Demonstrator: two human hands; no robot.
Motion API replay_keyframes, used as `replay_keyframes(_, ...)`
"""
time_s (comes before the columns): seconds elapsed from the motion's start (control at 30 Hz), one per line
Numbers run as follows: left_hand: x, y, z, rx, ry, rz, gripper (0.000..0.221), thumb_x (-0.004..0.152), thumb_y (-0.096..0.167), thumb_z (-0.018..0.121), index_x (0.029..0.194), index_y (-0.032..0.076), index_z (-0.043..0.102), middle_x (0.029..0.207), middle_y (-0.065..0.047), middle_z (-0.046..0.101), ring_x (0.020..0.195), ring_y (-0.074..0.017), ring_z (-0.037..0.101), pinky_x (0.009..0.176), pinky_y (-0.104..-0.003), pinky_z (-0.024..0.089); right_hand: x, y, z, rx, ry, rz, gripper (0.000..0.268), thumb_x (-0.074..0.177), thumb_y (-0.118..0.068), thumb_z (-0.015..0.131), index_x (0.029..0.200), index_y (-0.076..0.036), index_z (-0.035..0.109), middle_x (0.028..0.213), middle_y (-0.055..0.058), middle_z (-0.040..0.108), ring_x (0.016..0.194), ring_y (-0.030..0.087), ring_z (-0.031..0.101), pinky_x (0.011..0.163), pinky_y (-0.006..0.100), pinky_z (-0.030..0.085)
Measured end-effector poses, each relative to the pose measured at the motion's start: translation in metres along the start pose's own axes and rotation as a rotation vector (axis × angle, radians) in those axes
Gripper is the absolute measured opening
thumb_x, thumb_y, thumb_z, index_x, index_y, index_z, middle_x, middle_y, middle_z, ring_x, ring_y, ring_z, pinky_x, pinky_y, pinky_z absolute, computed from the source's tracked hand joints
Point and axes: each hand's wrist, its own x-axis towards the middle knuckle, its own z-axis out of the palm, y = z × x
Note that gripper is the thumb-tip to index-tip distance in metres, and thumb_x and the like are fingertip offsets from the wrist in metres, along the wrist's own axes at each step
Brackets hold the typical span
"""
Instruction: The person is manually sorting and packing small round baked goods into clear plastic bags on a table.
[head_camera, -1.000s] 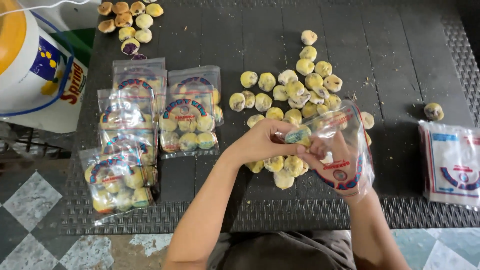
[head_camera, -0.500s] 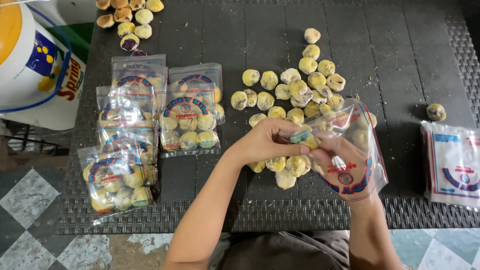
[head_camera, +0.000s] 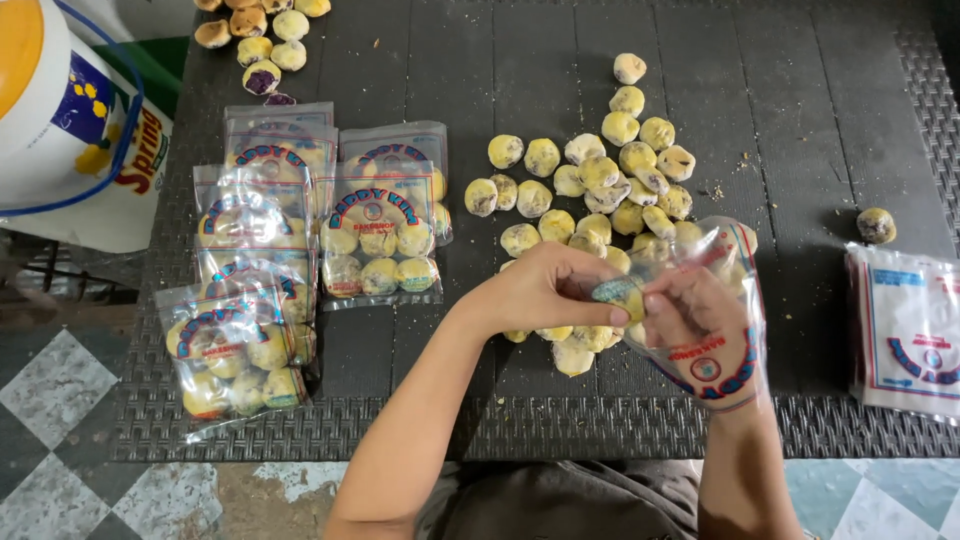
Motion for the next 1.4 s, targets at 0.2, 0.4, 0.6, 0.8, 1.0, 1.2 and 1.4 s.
replay_keyframes(0.2, 0.001, -0.013, -0.001, -0.024, -0.010, 0.010, 0.022, 0.080, 0.016, 0.076, 0.099, 0.006, 0.070, 0.075, -0.002, 0.070, 0.069, -0.0014, 0.057, 0.056, -0.016, 0.047, -0.001, -0.004, -0.001, -0.125, 0.010, 0.028, 0.004, 0.088, -0.001, 0.060, 0.092, 0.000, 0.060, 0.055, 0.009, 0.059, 0.046, 0.015, 0.057, 0.052, 0.026, 0.049)
replay_keyframes(0.4, 0.002, -0.011, -0.004, 0.014, 0.037, 0.015, 0.023, 0.079, 0.015, 0.076, 0.098, 0.004, 0.069, 0.072, -0.001, 0.068, 0.067, -0.0025, 0.057, 0.055, -0.016, 0.047, 0.001, -0.008, 0.007, -0.024, 0.068, 0.050, 0.006, 0.092, 0.000, 0.056, 0.097, 0.001, 0.059, 0.060, 0.005, 0.056, 0.052, 0.007, 0.051, 0.056, 0.022, 0.048)
replay_keyframes(0.6, 0.003, -0.018, -0.004, 0.015, 0.056, 0.012, 0.025, 0.078, 0.015, 0.076, 0.097, 0.002, 0.069, 0.070, -0.003, 0.067, 0.066, -0.0037, 0.058, 0.054, -0.017, 0.048, 0.002, -0.012, 0.010, -0.080, 0.074, 0.021, 0.006, 0.091, -0.001, 0.057, 0.095, 0.002, 0.061, 0.053, 0.006, 0.054, 0.046, 0.008, 0.048, 0.050, 0.022, 0.046)
replay_keyframes(0.8, 0.004, -0.017, -0.004, 0.032, 0.062, -0.007, 0.024, 0.078, 0.015, 0.077, 0.096, 0.002, 0.069, 0.068, -0.003, 0.067, 0.064, -0.0034, 0.058, 0.052, -0.017, 0.047, 0.005, -0.013, 0.009, -0.102, 0.076, -0.021, 0.007, 0.091, -0.001, 0.057, 0.094, 0.003, 0.062, 0.053, 0.008, 0.054, 0.046, 0.010, 0.049, 0.048, 0.024, 0.046)
replay_keyframes(1.0, 0.005, -0.022, -0.003, 0.011, 0.053, -0.009, 0.025, 0.078, 0.015, 0.076, 0.097, 0.000, 0.069, 0.069, -0.004, 0.067, 0.065, -0.0034, 0.057, 0.052, -0.017, 0.046, 0.004, -0.012, 0.007, -0.168, 0.059, -0.029, 0.005, 0.091, -0.001, 0.057, 0.093, 0.000, 0.062, 0.057, 0.008, 0.056, 0.049, 0.011, 0.050, 0.051, 0.027, 0.046)
replay_keyframes(1.2, 0.004, -0.019, 0.000, 0.040, 0.072, 0.001, 0.023, 0.078, 0.013, 0.076, 0.096, 0.002, 0.069, 0.069, -0.001, 0.066, 0.066, -0.0021, 0.056, 0.052, -0.015, 0.045, 0.005, -0.014, 0.007, -0.139, 0.058, -0.010, 0.005, 0.092, -0.003, 0.058, 0.091, 0.000, 0.061, 0.057, 0.007, 0.055, 0.053, 0.009, 0.052, 0.055, 0.025, 0.047)
replay_keyframes(1.4, 0.008, -0.005, 0.000, 0.213, -0.071, 0.025, 0.028, 0.088, 0.017, 0.067, 0.115, 0.013, 0.061, 0.076, 0.004, 0.059, 0.042, -0.0035, 0.031, 0.039, -0.017, 0.029, 0.008, -0.004, -0.011, -0.208, -0.131, -0.066, 0.016, 0.093, -0.008, 0.054, 0.106, -0.005, 0.062, 0.100, 0.007, 0.067, 0.086, 0.013, 0.065, 0.075, 0.022, 0.053)
